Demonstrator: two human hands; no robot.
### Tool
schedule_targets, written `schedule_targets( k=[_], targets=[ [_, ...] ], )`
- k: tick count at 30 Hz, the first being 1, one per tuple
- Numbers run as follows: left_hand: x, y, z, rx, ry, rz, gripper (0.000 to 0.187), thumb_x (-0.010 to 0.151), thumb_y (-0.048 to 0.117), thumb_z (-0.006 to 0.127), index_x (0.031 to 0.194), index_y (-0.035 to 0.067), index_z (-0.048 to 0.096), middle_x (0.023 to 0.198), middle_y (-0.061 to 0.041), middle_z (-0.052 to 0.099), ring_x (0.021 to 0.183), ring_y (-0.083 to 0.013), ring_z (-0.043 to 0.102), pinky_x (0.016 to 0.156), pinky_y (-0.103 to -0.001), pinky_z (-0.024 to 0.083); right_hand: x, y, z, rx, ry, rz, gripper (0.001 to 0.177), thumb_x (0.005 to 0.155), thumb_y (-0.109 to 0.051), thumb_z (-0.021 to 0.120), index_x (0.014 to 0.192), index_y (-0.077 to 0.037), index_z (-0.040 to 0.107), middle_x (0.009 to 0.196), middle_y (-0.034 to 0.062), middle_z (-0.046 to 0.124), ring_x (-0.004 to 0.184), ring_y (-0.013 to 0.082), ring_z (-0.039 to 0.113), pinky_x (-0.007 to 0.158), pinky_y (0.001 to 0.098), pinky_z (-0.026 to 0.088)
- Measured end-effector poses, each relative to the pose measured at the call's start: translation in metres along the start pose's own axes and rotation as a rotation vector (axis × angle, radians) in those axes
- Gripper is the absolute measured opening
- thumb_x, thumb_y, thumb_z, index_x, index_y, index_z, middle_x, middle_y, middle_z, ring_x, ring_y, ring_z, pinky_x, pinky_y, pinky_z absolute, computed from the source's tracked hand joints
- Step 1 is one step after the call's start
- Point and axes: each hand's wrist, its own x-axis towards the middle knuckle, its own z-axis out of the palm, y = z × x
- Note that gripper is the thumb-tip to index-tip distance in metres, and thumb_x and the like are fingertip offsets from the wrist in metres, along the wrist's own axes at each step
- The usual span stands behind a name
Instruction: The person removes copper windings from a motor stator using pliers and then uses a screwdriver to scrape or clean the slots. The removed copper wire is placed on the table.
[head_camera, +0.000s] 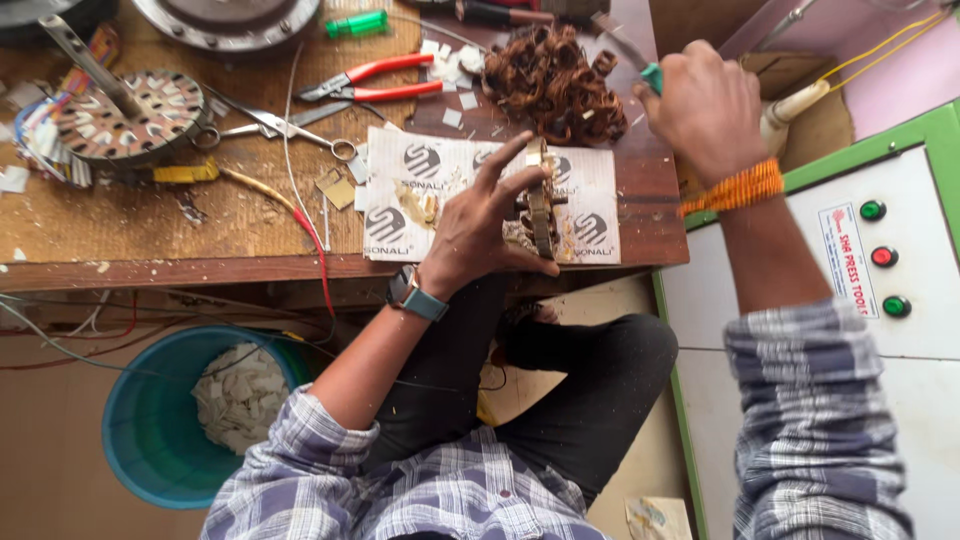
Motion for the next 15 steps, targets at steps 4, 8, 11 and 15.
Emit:
schedule_targets(
  k=[4,8,11,15],
  targets=[
    [0.002,-0.009,0.005,-0.059,0.012,-0.04,0.121,0.051,0.064,0.095,0.15,0.027,0.037,0.163,-0.01,0.033,0.111,-0.0297,0.071,0.083,-0.037,0.065,0.038,-0.01,-0.032,-0.112,-0.295,0.035,0.06,0.09,-0.056,0.076,0.121,-0.006,0.067,0.111,0.0255,0.07,0.102,0.0434,0.07,0.086,0.0532,0.057],
    [0.0,-0.023,0.012,-0.296,-0.004,-0.228,0.103,0.075,0.077,0.061,0.159,0.03,0.023,0.169,-0.011,0.03,0.137,-0.0391,0.059,0.092,-0.037,0.065,0.044,-0.018,-0.053,-0.053,-0.314,-0.042,0.068,0.093,-0.058,0.068,0.139,-0.01,0.054,0.111,0.0277,0.067,0.101,0.0469,0.066,0.082,0.0568,0.054],
    [0.005,-0.026,0.012,-0.325,-0.028,-0.283,0.098,0.088,0.081,0.05,0.164,0.029,0.017,0.17,-0.012,0.034,0.148,-0.0427,0.049,0.1,-0.042,0.061,0.034,-0.016,-0.067,-0.033,-0.296,-0.06,0.047,0.105,-0.048,0.056,0.135,-0.013,0.06,0.106,0.0287,0.07,0.098,0.0483,0.067,0.081,0.0598,0.053],
    [0.006,-0.013,0.001,-0.34,-0.076,-0.314,0.085,0.093,0.074,0.059,0.162,0.031,0.036,0.165,-0.01,0.052,0.151,-0.0345,0.055,0.12,-0.047,0.053,-0.028,-0.009,-0.08,0.09,-0.133,-0.077,0.029,0.11,-0.03,0.053,0.123,-0.009,0.067,0.098,0.0252,0.072,0.091,0.0445,0.068,0.079,0.0545,0.053]
  ],
)
